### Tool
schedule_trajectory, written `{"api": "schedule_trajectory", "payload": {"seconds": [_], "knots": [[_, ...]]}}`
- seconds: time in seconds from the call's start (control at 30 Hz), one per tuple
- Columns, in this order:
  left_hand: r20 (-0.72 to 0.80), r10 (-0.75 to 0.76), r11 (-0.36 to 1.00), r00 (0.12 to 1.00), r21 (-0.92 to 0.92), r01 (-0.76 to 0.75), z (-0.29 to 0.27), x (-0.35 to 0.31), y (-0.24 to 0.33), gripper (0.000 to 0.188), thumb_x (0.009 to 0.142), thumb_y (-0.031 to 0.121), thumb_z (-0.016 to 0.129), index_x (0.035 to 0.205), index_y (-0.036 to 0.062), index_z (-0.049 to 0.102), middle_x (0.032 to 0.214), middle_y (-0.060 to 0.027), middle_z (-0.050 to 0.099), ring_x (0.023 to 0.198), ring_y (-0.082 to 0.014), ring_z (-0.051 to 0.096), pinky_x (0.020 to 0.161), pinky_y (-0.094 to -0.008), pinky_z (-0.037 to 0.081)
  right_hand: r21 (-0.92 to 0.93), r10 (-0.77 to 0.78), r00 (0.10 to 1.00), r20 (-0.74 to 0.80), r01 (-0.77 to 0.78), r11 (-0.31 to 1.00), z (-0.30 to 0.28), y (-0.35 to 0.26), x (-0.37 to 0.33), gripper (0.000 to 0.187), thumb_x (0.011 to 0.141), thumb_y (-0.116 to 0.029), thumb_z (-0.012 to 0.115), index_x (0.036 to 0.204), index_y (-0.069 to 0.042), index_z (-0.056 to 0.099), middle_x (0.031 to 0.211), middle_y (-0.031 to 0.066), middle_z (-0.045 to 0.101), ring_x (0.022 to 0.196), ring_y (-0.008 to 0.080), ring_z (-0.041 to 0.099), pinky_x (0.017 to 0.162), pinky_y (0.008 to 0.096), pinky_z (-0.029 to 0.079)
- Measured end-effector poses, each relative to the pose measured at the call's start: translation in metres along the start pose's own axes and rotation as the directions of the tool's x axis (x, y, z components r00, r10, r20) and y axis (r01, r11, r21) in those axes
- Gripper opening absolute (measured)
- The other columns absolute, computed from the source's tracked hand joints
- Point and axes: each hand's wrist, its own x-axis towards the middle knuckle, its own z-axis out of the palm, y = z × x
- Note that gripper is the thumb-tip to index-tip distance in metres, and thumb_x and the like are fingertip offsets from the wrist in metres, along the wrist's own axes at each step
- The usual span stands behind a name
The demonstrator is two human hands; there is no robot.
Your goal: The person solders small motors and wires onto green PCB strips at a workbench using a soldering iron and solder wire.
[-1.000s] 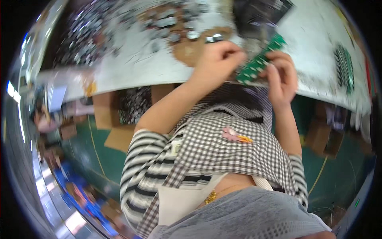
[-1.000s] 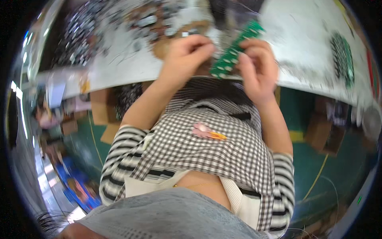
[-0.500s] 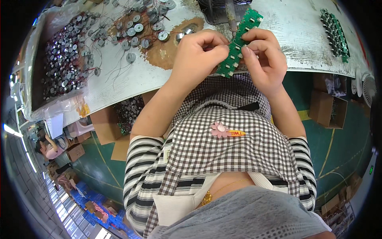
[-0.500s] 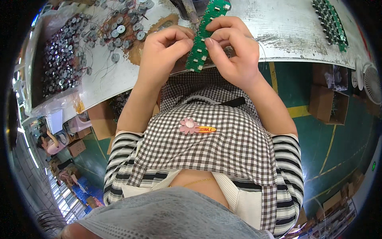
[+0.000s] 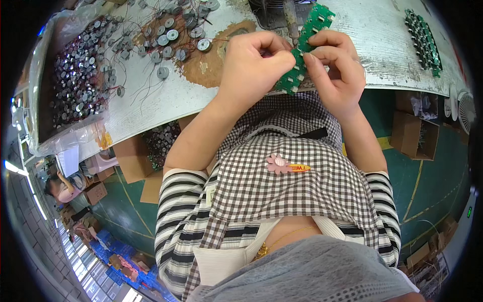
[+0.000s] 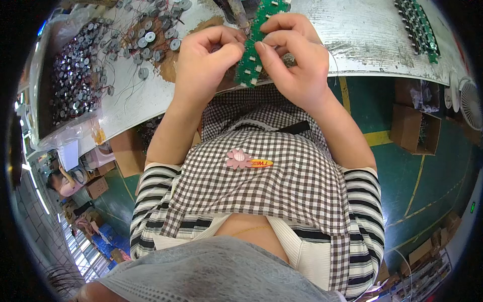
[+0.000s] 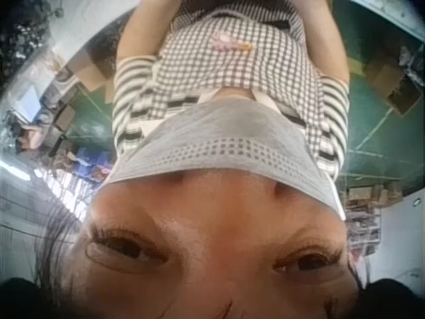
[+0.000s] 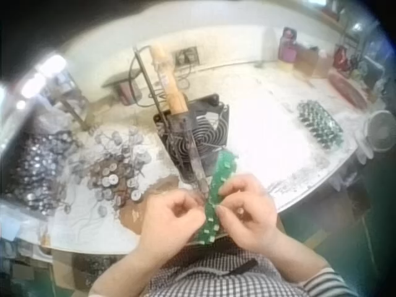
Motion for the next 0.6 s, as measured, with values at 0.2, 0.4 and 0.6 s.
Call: {"api": "schedule_trajectory", "payload": {"seconds": [0.2, 0.4, 0.6], "knots": [[0.054, -0.036, 0.993, 0.998, 0.118, 0.029, 0.000, -0.009, 0.003, 0.006, 0.072, 0.001, 0.060, 0.069, -0.0037, 0.058, 0.088, -0.0071, 0.063, 0.063, -0.0049, 0.053, 0.052, -0.0187, 0.042, 0.058, 0.043, 0.999, 0.013, -0.044, 0.997, 0.000, 0.000, -0.011, 0.009, 0.078, 0.005, 0.065, 0.082, 0.004, 0.058, 0.099, 0.0149, 0.059, 0.065, 0.0094, 0.059, 0.054, 0.0188, 0.048], [0.000, -0.047, 0.998, 0.999, 0.037, 0.046, 0.004, -0.012, 0.005, 0.009, 0.073, 0.005, 0.063, 0.072, -0.0042, 0.061, 0.066, -0.0012, 0.060, 0.058, -0.0032, 0.049, 0.052, -0.0194, 0.040, 0.220, 0.146, 0.989, -0.008, -0.141, 0.965, 0.000, -0.002, -0.015, 0.009, 0.078, 0.005, 0.065, 0.081, 0.003, 0.057, 0.100, 0.0152, 0.059, 0.064, 0.0091, 0.058, 0.054, 0.0182, 0.047], [-0.086, -0.002, 0.998, 0.996, 0.057, 0.007, 0.006, -0.014, 0.003, 0.012, 0.078, 0.008, 0.064, 0.075, -0.0033, 0.062, 0.063, 0.0024, 0.055, 0.057, -0.0016, 0.045, 0.050, -0.0188, 0.036, 0.124, 0.147, 0.989, -0.006, -0.146, 0.982, 0.001, -0.005, -0.012, 0.009, 0.078, 0.005, 0.064, 0.082, 0.004, 0.056, 0.097, 0.0148, 0.060, 0.064, 0.0097, 0.058, 0.054, 0.0194, 0.048]]}}
